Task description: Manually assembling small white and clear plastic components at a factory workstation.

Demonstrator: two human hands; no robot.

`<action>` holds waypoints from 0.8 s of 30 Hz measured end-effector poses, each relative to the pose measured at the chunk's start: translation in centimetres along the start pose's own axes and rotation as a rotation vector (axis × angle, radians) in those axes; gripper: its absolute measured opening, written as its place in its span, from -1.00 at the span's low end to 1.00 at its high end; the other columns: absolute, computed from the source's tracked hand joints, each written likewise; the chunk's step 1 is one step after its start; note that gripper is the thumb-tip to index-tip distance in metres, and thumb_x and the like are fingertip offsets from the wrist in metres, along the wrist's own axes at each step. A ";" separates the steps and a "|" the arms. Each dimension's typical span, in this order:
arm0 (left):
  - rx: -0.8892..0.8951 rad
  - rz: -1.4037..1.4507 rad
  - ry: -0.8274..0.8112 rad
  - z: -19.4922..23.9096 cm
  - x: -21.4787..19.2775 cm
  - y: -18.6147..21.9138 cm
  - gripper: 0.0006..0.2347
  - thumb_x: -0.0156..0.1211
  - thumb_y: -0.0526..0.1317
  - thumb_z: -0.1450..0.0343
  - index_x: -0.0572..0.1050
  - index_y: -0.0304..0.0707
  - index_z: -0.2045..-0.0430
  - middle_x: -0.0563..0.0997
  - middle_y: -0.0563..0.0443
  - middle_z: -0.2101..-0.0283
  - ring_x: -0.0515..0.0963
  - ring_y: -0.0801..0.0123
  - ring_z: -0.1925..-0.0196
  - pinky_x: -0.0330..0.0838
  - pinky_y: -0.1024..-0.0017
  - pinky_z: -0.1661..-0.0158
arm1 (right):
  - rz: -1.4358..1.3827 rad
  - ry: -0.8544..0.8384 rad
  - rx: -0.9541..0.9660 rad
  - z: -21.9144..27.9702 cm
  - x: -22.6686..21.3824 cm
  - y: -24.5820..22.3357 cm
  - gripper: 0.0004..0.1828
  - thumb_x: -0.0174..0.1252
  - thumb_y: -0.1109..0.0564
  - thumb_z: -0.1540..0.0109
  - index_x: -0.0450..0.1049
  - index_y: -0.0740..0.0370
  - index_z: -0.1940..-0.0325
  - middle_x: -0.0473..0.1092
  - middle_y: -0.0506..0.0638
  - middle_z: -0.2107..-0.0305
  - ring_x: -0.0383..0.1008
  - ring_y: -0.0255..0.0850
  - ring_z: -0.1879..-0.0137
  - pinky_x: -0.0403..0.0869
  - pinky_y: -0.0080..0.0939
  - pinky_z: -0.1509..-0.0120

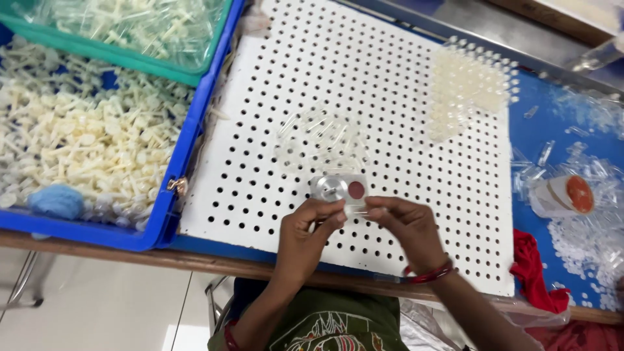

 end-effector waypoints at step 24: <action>-0.085 -0.087 0.268 10.4 -7.1 -21.3 -0.73 -0.01 -0.24 -0.61 0.62 -0.52 0.09 0.79 -0.16 0.27 0.34 0.40 0.73 0.31 0.31 0.63 | 1.068 0.371 -0.543 -9.1 -18.1 2.0 -0.78 0.32 -0.07 -0.16 0.67 -0.02 0.16 0.61 -0.05 0.27 0.59 -0.11 0.12 0.51 -0.06 0.00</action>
Point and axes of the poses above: each hand's wrist, its own z-axis away from the middle knuckle, its own x-axis out of the palm, y = z × x, the point moved 1 cm from there along -z, towards the middle knuckle
